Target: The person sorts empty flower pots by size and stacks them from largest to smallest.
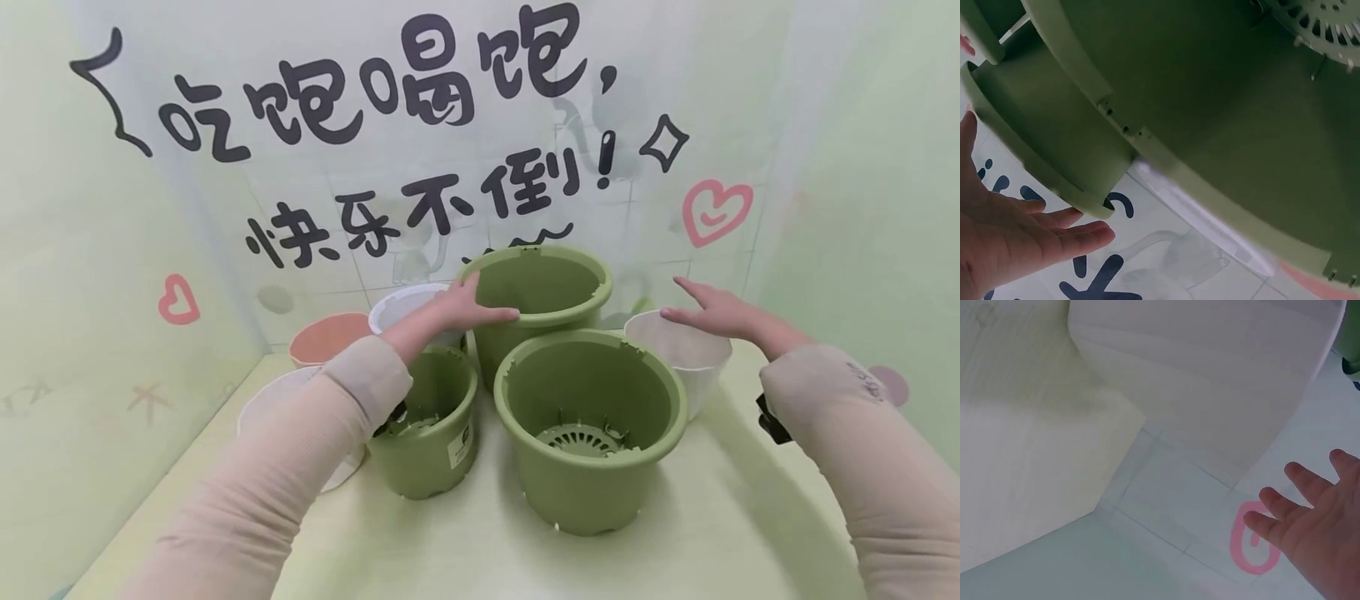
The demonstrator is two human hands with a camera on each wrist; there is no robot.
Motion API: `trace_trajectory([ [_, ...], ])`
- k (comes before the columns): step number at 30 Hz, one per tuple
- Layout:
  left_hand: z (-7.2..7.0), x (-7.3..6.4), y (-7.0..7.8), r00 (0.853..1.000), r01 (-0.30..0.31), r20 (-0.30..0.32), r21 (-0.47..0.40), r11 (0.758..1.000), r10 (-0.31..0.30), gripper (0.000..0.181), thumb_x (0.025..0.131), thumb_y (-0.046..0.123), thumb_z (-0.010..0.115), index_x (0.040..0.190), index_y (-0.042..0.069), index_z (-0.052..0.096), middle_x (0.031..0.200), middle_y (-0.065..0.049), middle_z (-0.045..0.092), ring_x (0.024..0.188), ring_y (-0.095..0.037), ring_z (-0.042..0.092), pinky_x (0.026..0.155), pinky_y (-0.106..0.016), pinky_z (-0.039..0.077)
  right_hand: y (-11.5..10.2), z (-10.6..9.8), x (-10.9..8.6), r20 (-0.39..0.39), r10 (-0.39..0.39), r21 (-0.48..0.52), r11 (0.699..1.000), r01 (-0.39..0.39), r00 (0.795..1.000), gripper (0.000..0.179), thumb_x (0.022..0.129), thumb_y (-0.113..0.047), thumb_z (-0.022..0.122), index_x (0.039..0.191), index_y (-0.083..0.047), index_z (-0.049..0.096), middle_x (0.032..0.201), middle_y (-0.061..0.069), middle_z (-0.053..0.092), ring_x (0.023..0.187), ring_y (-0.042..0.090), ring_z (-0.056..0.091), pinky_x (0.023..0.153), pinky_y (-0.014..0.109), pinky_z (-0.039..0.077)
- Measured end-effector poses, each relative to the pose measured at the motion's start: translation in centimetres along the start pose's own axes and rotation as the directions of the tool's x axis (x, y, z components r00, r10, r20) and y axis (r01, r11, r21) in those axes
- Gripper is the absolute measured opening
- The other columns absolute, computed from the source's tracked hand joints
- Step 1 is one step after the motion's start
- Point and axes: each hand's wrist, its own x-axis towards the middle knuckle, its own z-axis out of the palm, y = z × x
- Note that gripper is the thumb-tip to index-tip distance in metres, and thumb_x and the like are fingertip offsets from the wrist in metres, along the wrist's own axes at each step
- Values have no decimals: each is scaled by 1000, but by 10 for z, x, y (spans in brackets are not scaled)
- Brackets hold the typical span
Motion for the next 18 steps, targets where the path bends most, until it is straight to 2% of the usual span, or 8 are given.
trace_trajectory([
  [4,1,0,-1,1000,8,15,-7,1000,-8,105,75,67,56,148,10,7,153,-16,4,137,-39,12,108,-52,21,-15,-2,-8,-5,-19,7,1000,19,1000,75,93,-36,48,144,3,9,128,34,40,114,51,40,92,64,31],
  [8,1,1,-2,1000,13,17,15,1000,-13,108,74,69,55,146,2,10,152,-17,8,136,-39,17,109,-47,23,-36,3,-15,-15,-67,-21,998,67,998,69,92,-31,53,142,3,19,107,19,58,90,33,59,79,46,46],
  [11,1,3,-3,1000,6,13,6,1000,-6,108,74,69,55,144,-2,14,151,-18,13,135,-39,19,109,-45,25,-52,8,-20,23,-71,4,997,71,997,67,92,-30,54,141,4,22,99,12,62,75,21,59,64,35,48],
  [14,-1,4,-8,1000,5,7,-24,1000,-4,106,74,68,56,145,0,14,150,-17,15,135,-38,19,110,-45,23,-66,14,-27,68,-49,69,997,44,997,67,91,-30,55,140,3,23,94,10,62,66,17,56,52,31,48],
  [17,-3,5,-14,1000,0,-5,-52,999,0,103,74,67,57,145,3,18,150,-15,20,135,-37,20,110,-46,22,-75,20,-34,90,-42,123,992,31,995,66,90,-29,57,139,3,25,89,9,61,60,16,54,47,32,48],
  [18,-3,6,-16,1000,-1,-11,-55,998,1,103,74,67,58,144,3,19,149,-15,21,135,-37,21,109,-47,23,-76,22,-35,70,-66,115,992,58,995,63,89,-27,59,137,2,29,86,7,61,61,15,55,48,31,48],
])
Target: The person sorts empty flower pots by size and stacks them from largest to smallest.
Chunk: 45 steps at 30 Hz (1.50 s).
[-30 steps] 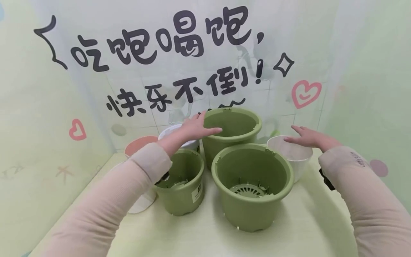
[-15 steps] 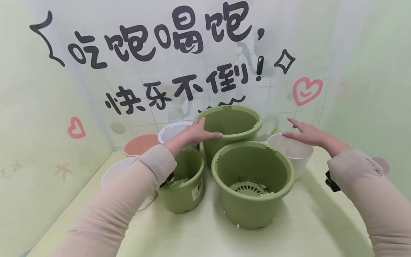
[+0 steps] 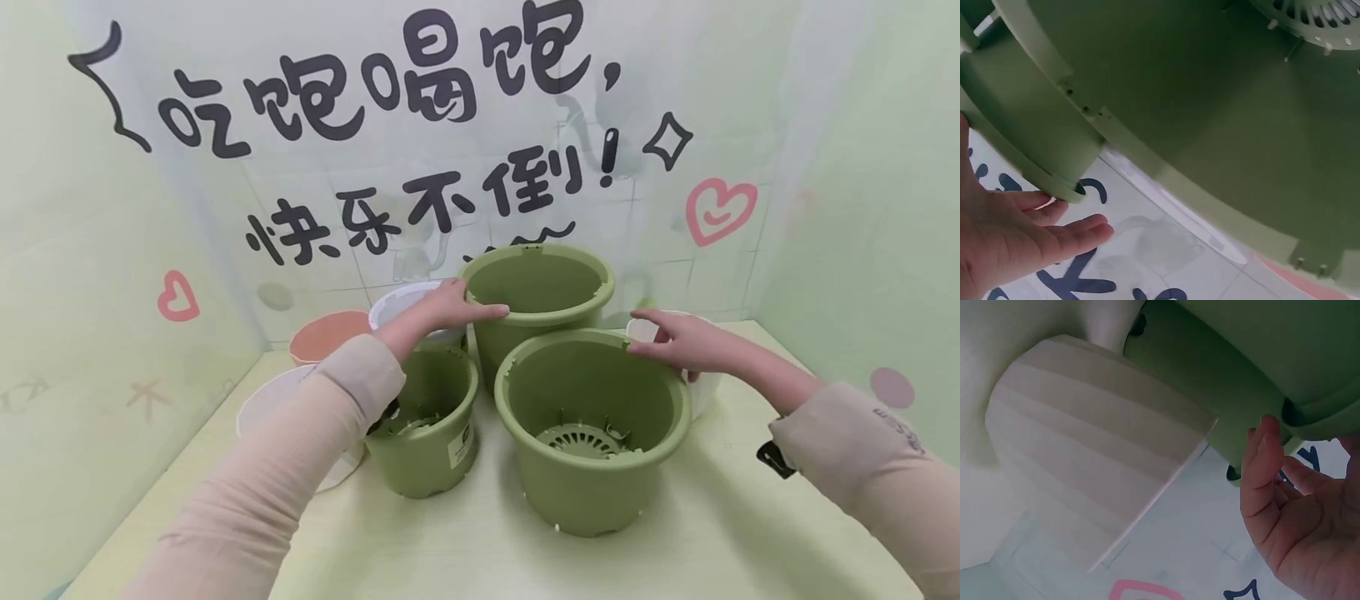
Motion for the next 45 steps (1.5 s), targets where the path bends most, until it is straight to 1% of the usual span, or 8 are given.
trace_trajectory([
  [6,1,2,-6,999,-23,-27,-6,1000,23,100,72,66,60,141,1,27,144,-16,30,131,-36,30,107,-44,28,0,16,-5,-162,-189,-162,973,162,969,37,82,-11,66,115,0,54,76,-2,62,68,7,56,60,24,47],
  [8,1,2,-5,999,-35,-29,-17,999,35,99,72,65,61,141,2,28,143,-16,32,130,-36,32,107,-43,30,-1,19,-9,-154,-125,-113,988,108,980,37,83,-11,63,115,3,51,75,-1,62,68,7,55,61,24,47],
  [11,1,3,-6,999,-39,-37,-31,999,38,98,72,64,62,141,3,29,142,-16,34,129,-35,34,106,-43,31,0,22,-12,-77,7,73,997,-1,997,45,84,-10,56,123,8,41,82,6,62,70,11,58,61,26,50],
  [16,1,3,-7,999,-30,-34,-22,999,29,100,73,64,61,143,4,25,145,-15,30,131,-35,31,107,-43,29,2,23,-16,72,140,300,941,-156,987,59,85,-7,50,137,2,22,92,12,59,66,16,63,55,32,54],
  [22,2,2,-5,1000,-21,-14,-22,1000,21,100,73,65,61,144,6,23,147,-12,28,131,-34,30,107,-42,29,2,21,-18,142,144,302,936,-181,979,68,84,-5,47,144,-6,15,94,11,59,59,18,62,47,33,51],
  [33,-1,0,-4,1000,-9,-11,-70,997,8,97,73,61,64,143,5,25,145,-14,31,129,-33,35,106,-41,31,0,17,-16,154,104,337,929,-152,983,68,82,-1,45,143,-4,17,94,12,61,62,18,64,51,33,53],
  [42,1,1,-5,1000,-10,-23,-40,999,9,97,72,63,63,141,4,28,143,-13,34,127,-32,38,104,-40,34,-8,11,-19,196,106,337,926,-169,975,69,82,-1,45,144,-6,14,91,11,62,64,22,66,53,35,54],
  [45,1,0,-5,1000,-2,-21,-34,999,1,99,72,64,63,141,3,27,144,-13,32,128,-32,37,105,-39,33,-13,6,-21,184,79,348,927,-140,980,69,82,1,46,144,-6,16,100,14,58,65,23,66,54,37,54],
])
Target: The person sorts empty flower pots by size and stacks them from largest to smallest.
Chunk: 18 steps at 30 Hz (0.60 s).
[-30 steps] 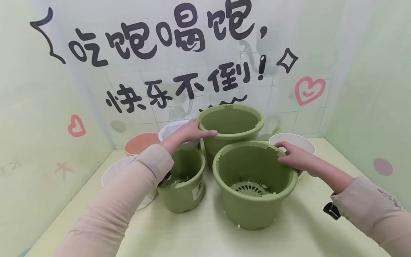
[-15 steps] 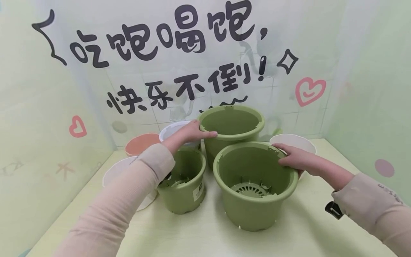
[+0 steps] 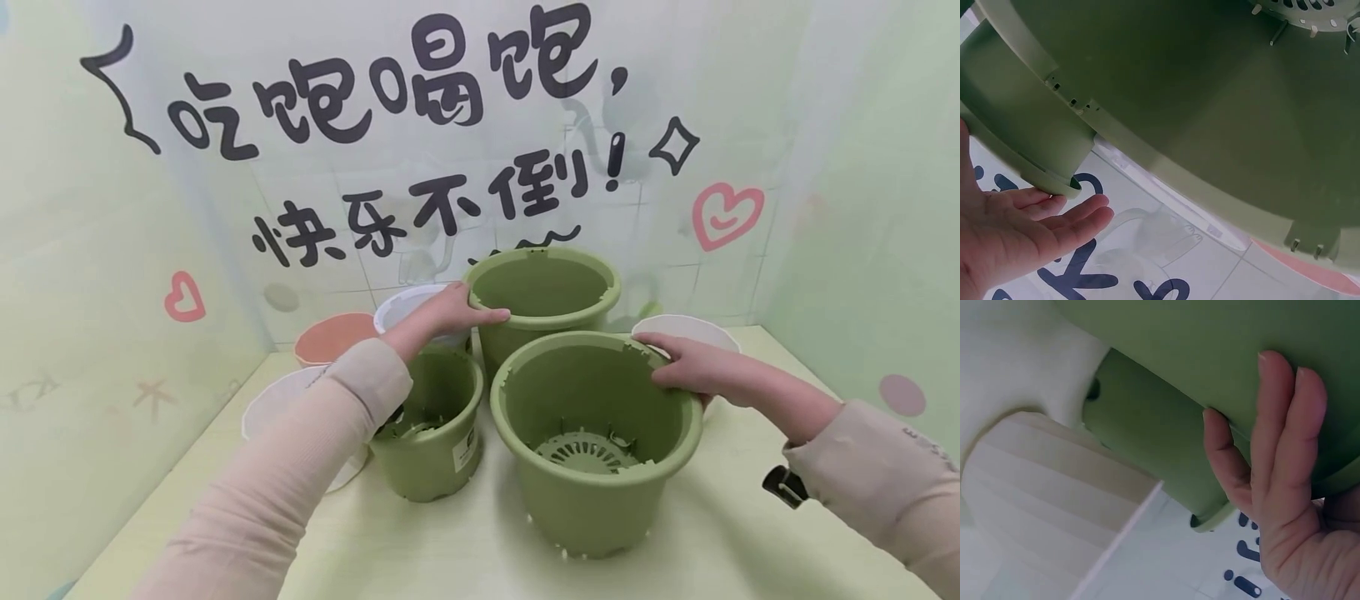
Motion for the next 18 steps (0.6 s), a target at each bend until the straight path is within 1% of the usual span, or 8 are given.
trace_trajectory([
  [3,0,0,0,1000,0,2,0,1000,0,98,72,64,62,141,2,27,145,-14,30,128,-32,37,105,-39,33,-8,-6,-5,0,-6,19,1000,6,1000,68,82,1,47,143,-8,19,110,18,54,67,25,66,56,39,55],
  [5,-1,-1,1,1000,1,7,0,1000,-1,99,73,63,62,141,2,26,146,-14,29,128,-32,36,105,-39,33,-15,-13,-8,26,8,46,999,-9,1000,69,84,-1,47,144,-8,15,115,19,52,71,27,67,61,41,55],
  [9,-1,-1,1,1000,0,15,-4,1000,1,98,73,62,63,141,1,27,146,-14,29,127,-32,38,105,-39,34,-31,-34,-15,104,43,73,996,-51,994,70,89,-4,44,146,-6,3,110,15,57,79,29,67,67,42,55],
  [10,-1,-1,1,1000,-2,16,-6,1000,2,98,73,62,63,141,2,27,145,-14,30,127,-32,38,104,-39,34,-36,-39,-16,113,46,73,996,-54,993,69,89,-4,43,146,-9,5,109,14,57,81,28,67,68,43,55],
  [13,-1,0,0,1000,-10,12,-6,1000,10,95,73,62,63,140,3,30,143,-14,33,125,-32,40,104,-40,35,-51,-57,-18,129,59,46,997,-65,990,63,91,-5,43,145,-21,14,101,10,61,77,28,67,66,42,55],
  [16,-1,-1,0,1000,-15,8,-14,1000,15,93,73,60,64,139,3,33,142,-14,34,124,-32,41,103,-41,35,-68,-76,-18,136,71,-24,997,-68,988,67,91,-6,43,147,-22,9,97,8,64,69,24,68,60,37,56],
  [17,-1,-2,0,1000,-14,7,-20,1000,14,93,73,60,64,139,2,33,142,-14,34,123,-32,42,103,-41,35,-74,-83,-17,139,74,-56,996,-67,988,70,91,-7,43,148,-20,4,96,8,65,66,23,67,58,35,55],
  [18,-1,-3,0,1000,-13,8,-27,1000,13,93,73,60,65,139,2,32,142,-14,34,123,-31,42,103,-40,36,-79,-89,-17,127,74,-81,995,-64,989,72,91,-7,43,148,-15,0,102,8,62,64,22,66,56,34,55],
])
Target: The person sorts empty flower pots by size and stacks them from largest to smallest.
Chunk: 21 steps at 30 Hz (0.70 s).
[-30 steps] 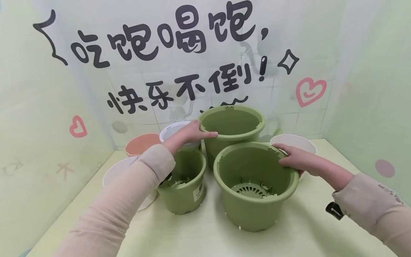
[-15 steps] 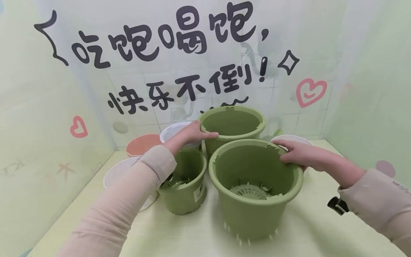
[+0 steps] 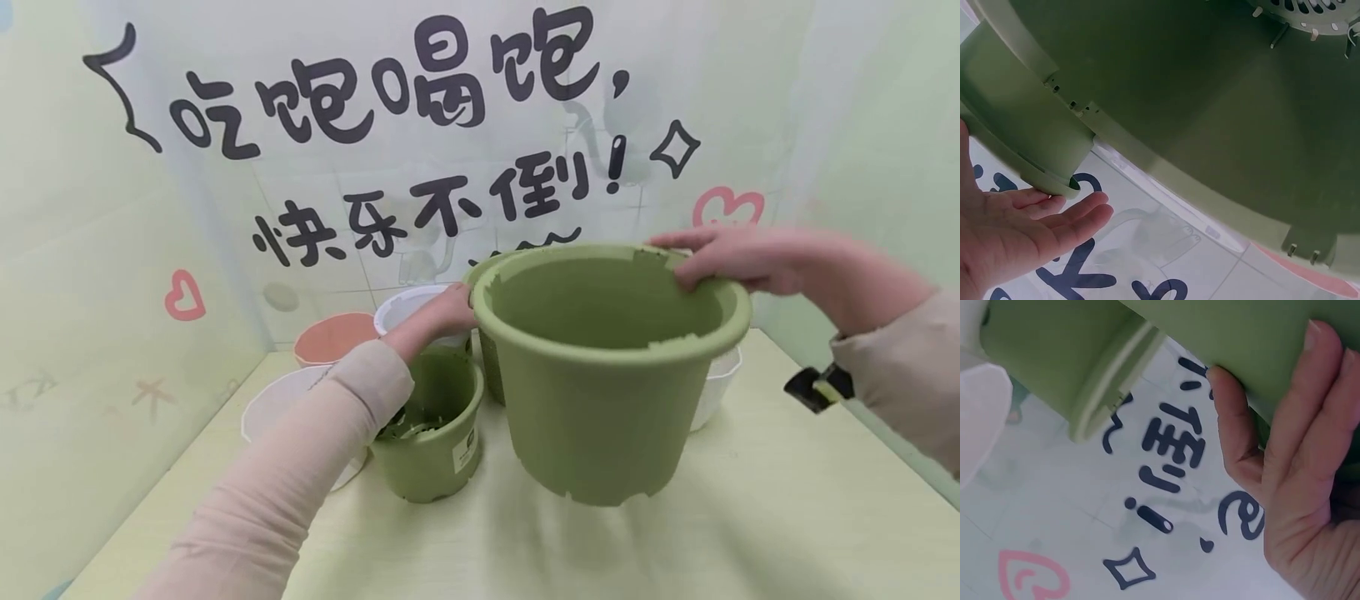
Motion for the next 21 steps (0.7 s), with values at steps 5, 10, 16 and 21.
trace_trajectory([
  [5,0,0,-2,1000,7,6,-15,1000,-7,93,73,61,64,138,2,32,140,-15,36,118,-29,45,100,-39,39,-23,-36,3,-9,-7,-50,999,6,1000,72,93,-10,42,145,-8,-7,103,3,64,61,15,64,54,30,54],
  [10,-1,1,-2,1000,21,16,-5,1000,-21,90,77,57,63,140,2,29,143,-14,33,124,-31,41,104,-40,35,-43,-66,13,-51,-3,-1,1000,3,999,71,95,-9,40,147,-13,-9,95,-1,67,66,17,66,62,35,56],
  [16,0,2,-1,1000,9,8,-6,1000,-9,90,77,54,64,140,1,28,142,-16,33,125,-32,40,105,-40,34,-67,-88,28,-141,32,113,993,-16,990,66,93,-4,37,147,-27,7,94,-3,64,76,29,68,72,44,54],
  [21,1,2,-1,999,-34,1,-12,999,34,92,75,56,65,143,6,27,141,-17,33,125,-34,40,105,-41,32,-79,-91,42,-222,68,240,971,-13,973,43,90,0,37,124,-26,37,89,1,62,78,31,67,77,44,52],
])
